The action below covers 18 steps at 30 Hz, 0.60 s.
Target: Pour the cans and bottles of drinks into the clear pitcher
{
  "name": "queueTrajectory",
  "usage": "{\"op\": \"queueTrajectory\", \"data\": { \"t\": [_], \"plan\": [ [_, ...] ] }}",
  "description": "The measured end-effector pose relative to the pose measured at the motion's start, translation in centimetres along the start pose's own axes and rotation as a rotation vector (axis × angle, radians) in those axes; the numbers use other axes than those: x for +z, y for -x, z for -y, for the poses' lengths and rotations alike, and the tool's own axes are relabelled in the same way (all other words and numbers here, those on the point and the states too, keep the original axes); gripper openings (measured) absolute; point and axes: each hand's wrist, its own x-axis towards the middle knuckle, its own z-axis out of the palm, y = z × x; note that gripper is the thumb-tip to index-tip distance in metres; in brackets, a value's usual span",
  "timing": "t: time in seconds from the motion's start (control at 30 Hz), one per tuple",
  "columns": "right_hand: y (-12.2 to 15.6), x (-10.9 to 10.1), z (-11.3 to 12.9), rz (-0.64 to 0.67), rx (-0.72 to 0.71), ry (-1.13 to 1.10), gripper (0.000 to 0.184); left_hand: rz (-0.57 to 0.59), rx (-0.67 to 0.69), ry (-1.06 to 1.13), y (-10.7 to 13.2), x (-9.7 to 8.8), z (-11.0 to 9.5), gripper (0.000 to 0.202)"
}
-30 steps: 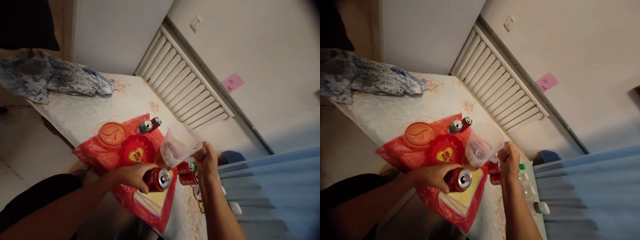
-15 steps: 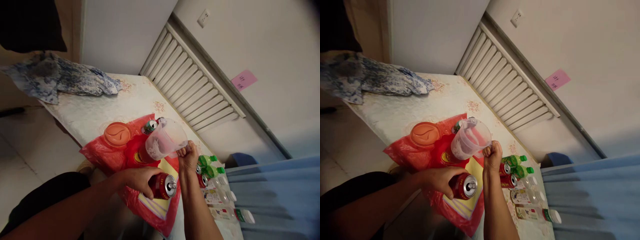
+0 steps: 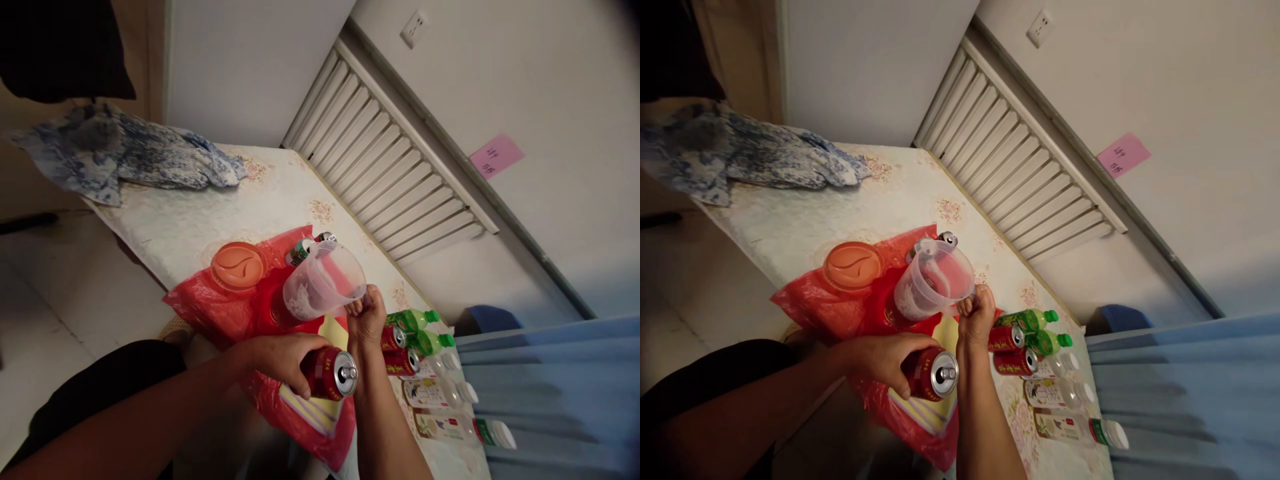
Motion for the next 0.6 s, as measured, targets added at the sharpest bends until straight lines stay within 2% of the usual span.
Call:
{"op": "queueTrajectory", "data": {
  "t": [0.2, 0.33, 0.4, 0.5, 0.53, 0.6],
  "plan": [
    [0.9, -0.5, -0.6, -0.029, -0.045, 0.003, 0.039, -0.008, -0.003, 0.018, 0.0, 0.1, -0.3, 0.076],
    [1.3, -1.4, -0.3, -0.064, -0.082, 0.09, 0.03, -0.009, -0.004, 0.096, -0.3, 0.3, -0.5, 0.076],
    [1.7, -2.4, 0.1, -0.148, -0.094, 0.159, 0.037, -0.021, -0.011, 0.135, -0.5, 0.4, -0.6, 0.076],
    [3.4, -4.8, 0.6, -0.351, -0.1, 0.211, 0.045, -0.051, -0.012, 0.196, -1.0, 0.6, -0.8, 0.076],
    [4.4, -5.7, 0.7, -0.38, -0.094, 0.214, 0.045, -0.057, -0.015, 0.214, -1.1, 0.7, -0.8, 0.075],
    [6.7, -7.2, 0.6, -0.33, -0.053, 0.212, 0.046, -0.061, -0.021, 0.246, -1.5, 0.9, -0.7, 0.074]
  ]
}}
